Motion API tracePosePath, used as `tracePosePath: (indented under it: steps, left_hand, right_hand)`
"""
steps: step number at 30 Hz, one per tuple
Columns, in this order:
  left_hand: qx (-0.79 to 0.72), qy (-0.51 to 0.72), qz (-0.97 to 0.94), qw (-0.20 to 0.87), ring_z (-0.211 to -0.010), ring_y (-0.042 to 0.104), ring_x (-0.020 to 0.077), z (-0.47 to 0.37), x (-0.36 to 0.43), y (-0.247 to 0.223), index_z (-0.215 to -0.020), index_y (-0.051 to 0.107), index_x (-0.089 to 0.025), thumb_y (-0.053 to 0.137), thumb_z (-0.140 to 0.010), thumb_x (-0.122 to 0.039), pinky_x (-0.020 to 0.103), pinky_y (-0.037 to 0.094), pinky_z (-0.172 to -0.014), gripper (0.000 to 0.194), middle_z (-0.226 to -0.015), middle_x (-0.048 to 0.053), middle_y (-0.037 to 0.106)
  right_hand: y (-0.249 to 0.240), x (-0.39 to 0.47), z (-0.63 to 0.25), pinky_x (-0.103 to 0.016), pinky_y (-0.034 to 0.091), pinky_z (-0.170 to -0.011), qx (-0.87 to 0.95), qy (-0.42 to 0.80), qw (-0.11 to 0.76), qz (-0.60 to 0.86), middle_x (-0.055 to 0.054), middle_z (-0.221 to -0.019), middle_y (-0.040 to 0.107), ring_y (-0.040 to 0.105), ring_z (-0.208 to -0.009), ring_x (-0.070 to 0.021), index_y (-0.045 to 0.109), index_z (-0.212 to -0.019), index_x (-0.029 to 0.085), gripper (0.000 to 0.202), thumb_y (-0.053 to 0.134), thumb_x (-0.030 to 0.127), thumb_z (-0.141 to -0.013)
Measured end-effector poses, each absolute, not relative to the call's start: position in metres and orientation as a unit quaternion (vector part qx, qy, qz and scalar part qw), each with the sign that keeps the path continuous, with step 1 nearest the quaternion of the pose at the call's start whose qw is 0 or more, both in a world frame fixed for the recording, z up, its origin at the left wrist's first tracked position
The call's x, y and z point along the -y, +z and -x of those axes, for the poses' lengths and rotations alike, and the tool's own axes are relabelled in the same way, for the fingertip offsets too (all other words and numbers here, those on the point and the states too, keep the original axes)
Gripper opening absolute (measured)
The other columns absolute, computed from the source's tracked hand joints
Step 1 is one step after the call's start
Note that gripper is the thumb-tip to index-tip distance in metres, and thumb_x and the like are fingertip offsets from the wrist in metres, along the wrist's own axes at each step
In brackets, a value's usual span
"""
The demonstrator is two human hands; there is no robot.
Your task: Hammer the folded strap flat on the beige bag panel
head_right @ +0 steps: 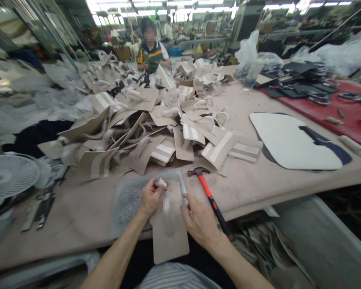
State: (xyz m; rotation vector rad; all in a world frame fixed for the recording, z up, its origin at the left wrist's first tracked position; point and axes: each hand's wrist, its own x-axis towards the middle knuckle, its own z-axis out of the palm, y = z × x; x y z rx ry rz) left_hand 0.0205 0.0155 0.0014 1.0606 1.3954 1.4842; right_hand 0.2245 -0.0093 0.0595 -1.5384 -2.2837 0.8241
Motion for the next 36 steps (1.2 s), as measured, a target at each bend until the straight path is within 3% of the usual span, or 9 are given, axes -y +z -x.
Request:
tracePosePath:
  steps: [2,4,7,11,25,30,33,36]
  left_hand:
    - [-0.554,0.585,-0.42,0.418,-0.082,0.069,0.0177,-0.019,-0.015,0.002,-0.095,0.067,-0.018,0.07,-0.079,-0.03,0.027,0.053,-0.078,0.02,-0.091,0.005,0.075]
    - [-0.554,0.582,-0.412,0.429,-0.083,0.07,0.0182,-0.018,-0.015,0.004,-0.096,0.067,-0.017,0.071,-0.079,-0.031,0.027,0.053,-0.077,0.022,-0.092,0.006,0.075]
    - [-0.549,0.585,-0.386,0.456,-0.083,0.072,0.0198,-0.017,-0.015,0.004,-0.099,0.064,-0.017,0.073,-0.076,-0.032,0.029,0.055,-0.076,0.029,-0.093,0.008,0.076]
    - [-0.545,0.579,-0.375,0.476,-0.088,0.074,0.0232,-0.014,-0.012,0.005,-0.108,0.06,-0.017,0.075,-0.074,-0.033,0.031,0.057,-0.077,0.04,-0.094,0.01,0.078]
    - [-0.564,0.524,-0.471,0.431,-0.085,0.072,0.0192,-0.013,-0.007,0.007,-0.102,0.063,-0.018,0.067,-0.082,-0.029,0.028,0.055,-0.076,0.023,-0.096,0.006,0.077]
    - [-0.58,0.516,-0.495,0.39,-0.085,0.072,0.0201,-0.016,-0.005,0.004,-0.102,0.063,-0.019,0.065,-0.083,-0.026,0.029,0.055,-0.076,0.021,-0.096,0.006,0.077]
    - [-0.594,0.508,-0.519,0.345,-0.085,0.071,0.0201,-0.018,-0.002,0.001,-0.102,0.064,-0.019,0.064,-0.083,-0.023,0.029,0.054,-0.077,0.02,-0.096,0.006,0.077]
    - [-0.597,0.489,-0.554,0.313,-0.085,0.07,0.0194,-0.019,0.0,-0.002,-0.102,0.065,-0.02,0.063,-0.083,-0.022,0.028,0.053,-0.079,0.019,-0.096,0.004,0.076]
  right_hand:
    - [0.059,0.019,-0.211,-0.032,0.049,-0.073,0.792,0.318,0.171,0.492,-0.01,-0.106,0.066,0.064,-0.083,-0.0205,0.045,-0.141,0.018,0.055,0.052,0.043,-0.094]
    - [0.054,0.027,-0.196,-0.034,0.049,-0.075,0.807,0.322,0.159,0.469,-0.011,-0.115,0.061,0.063,-0.087,-0.0219,0.041,-0.143,0.019,0.065,0.06,0.045,-0.088]
    - [0.044,0.033,-0.178,-0.034,0.048,-0.077,0.817,0.287,0.12,0.486,-0.012,-0.113,0.058,0.062,-0.095,-0.0243,0.051,-0.131,0.017,0.048,0.058,0.036,-0.087]
    - [0.038,0.031,-0.173,-0.034,0.046,-0.075,0.814,0.28,0.102,0.498,-0.011,-0.108,0.058,0.062,-0.09,-0.0231,0.055,-0.122,0.016,0.036,0.051,0.031,-0.09]
    - [0.035,0.028,-0.181,-0.041,0.049,-0.084,0.797,0.344,0.141,0.475,-0.013,-0.111,0.062,0.064,-0.098,-0.0276,0.053,-0.129,0.013,0.047,0.058,0.035,-0.089]
    - [0.044,0.023,-0.192,-0.038,0.05,-0.084,0.809,0.358,0.153,0.44,-0.013,-0.112,0.063,0.064,-0.096,-0.0254,0.051,-0.134,0.013,0.05,0.058,0.038,-0.091]
    - [0.047,0.01,-0.22,-0.037,0.049,-0.086,0.808,0.303,0.193,0.466,-0.013,-0.109,0.063,0.062,-0.098,-0.0245,0.055,-0.126,0.014,0.038,0.051,0.037,-0.096]
    - [0.043,-0.007,-0.26,-0.043,0.045,-0.092,0.782,0.157,0.182,0.575,-0.018,-0.114,0.059,0.057,-0.105,-0.0298,0.058,-0.117,0.011,0.032,0.053,0.033,-0.094]
